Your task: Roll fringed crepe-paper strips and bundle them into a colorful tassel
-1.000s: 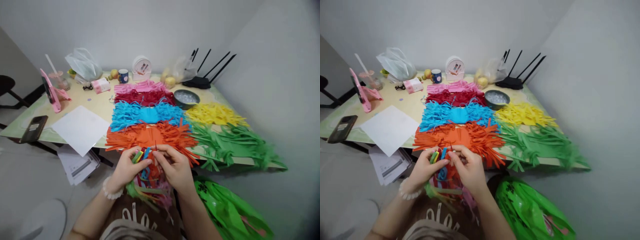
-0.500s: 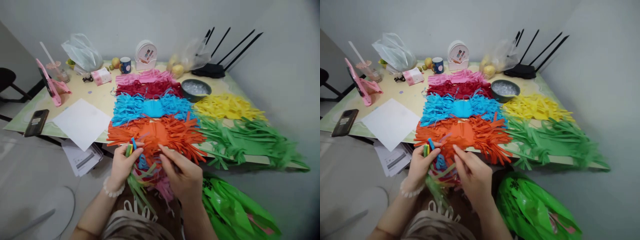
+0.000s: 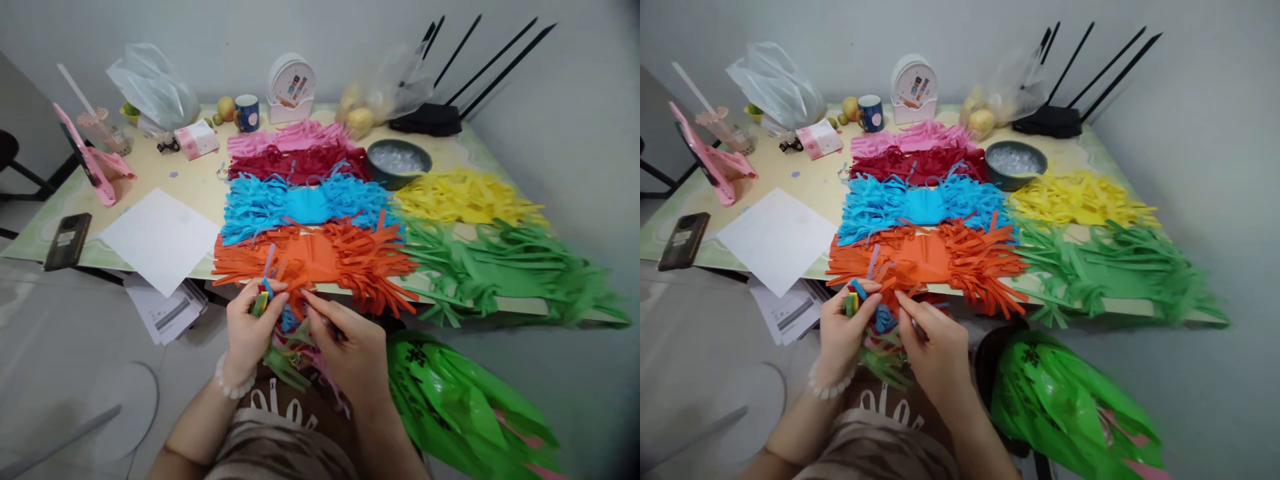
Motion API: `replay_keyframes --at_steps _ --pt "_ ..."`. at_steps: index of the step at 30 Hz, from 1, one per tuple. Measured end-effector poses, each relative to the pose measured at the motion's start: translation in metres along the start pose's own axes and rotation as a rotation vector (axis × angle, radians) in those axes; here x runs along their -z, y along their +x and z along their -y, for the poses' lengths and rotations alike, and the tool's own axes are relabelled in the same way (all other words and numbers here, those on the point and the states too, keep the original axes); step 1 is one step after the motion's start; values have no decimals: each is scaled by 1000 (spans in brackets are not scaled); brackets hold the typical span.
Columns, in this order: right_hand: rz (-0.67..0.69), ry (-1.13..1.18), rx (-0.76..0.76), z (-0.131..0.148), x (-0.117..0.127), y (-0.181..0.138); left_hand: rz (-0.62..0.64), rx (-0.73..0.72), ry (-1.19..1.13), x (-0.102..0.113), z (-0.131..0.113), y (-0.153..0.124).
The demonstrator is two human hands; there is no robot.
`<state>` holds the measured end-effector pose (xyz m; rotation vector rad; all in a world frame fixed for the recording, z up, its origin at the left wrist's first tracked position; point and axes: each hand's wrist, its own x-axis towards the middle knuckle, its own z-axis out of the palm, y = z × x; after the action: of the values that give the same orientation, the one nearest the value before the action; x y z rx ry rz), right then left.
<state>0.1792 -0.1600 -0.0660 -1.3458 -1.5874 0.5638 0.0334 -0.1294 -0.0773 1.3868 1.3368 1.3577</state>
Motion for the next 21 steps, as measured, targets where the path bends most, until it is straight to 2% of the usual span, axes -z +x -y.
replay_keyframes --at_steps 5,9,13,17,19,21 --pt "-1 -32 6 0 0 2 -12 -92 69 -1 0 -2" --pt "1 -69 5 -3 -1 1 -31 -325 264 -1 1 -5" --pt "-9 -38 -87 -5 -3 -3 32 -501 459 -1 4 -9" --pt "-51 191 -305 -10 -3 -2 125 -536 501 -2 7 -12" --pt "26 413 -410 -17 -3 2 163 -523 469 -2 9 -13" --pt "179 659 -503 -27 -2 7 200 -517 433 -1 10 -13"
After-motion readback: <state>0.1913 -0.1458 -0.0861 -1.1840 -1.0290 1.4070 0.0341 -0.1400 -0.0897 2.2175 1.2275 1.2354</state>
